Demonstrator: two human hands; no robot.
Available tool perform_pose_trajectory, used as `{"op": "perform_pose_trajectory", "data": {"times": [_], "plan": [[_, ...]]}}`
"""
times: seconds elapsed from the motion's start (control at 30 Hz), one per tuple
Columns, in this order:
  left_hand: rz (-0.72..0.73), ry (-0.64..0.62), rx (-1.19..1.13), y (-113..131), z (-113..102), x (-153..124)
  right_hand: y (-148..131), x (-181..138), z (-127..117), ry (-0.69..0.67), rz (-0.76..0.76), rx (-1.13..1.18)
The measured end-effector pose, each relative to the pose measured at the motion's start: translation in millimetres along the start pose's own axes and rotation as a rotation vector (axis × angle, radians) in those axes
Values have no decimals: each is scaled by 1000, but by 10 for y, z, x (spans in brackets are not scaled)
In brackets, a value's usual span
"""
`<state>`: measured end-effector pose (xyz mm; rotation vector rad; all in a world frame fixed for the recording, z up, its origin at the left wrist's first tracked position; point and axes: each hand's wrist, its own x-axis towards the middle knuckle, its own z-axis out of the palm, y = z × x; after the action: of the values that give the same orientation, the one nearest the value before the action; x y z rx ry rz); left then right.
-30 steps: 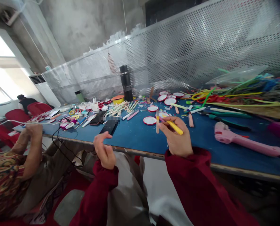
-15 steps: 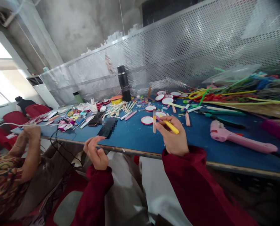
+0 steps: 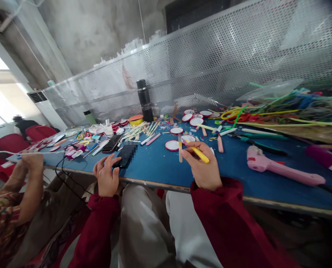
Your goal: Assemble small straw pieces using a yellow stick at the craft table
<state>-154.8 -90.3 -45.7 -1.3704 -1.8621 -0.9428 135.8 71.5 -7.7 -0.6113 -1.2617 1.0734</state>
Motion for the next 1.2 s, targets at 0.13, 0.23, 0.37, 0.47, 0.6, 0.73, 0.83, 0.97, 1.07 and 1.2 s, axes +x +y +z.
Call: {"op": "perform_pose_trajectory", "data": {"times": [0.13,0.23,0.37,0.47,0.6,0.73,0.83,0.97,1.07,1.2], "plan": [[-39,16,-26,-6,0,116,-8,-2,-24,-18,14,-30],[-42,50,-41,-23,-18,144,-20,-14,-39,-28,31,-67],[-9,85,-77,-56,-47,183,-65,-34,-44,-17,48,-127],[13,115,-111,-72,-69,244,-102,-44,-48,-21,65,-119],[14,106,-144,-77,-84,323,-117,-52,-63,-21,74,-136],[22,45,-134,-69,-75,356,-124,-59,-74,-17,82,-171],[32,-1,-112,-49,-68,379,-140,-64,-72,-13,107,-171],[73,-185,-84,-3,-53,446,-154,-74,-69,-38,130,-150],[123,-393,-66,17,-13,492,-157,-79,-70,-67,135,-109],[38,-338,-70,6,49,487,-164,-76,-78,-127,120,-74]]}}
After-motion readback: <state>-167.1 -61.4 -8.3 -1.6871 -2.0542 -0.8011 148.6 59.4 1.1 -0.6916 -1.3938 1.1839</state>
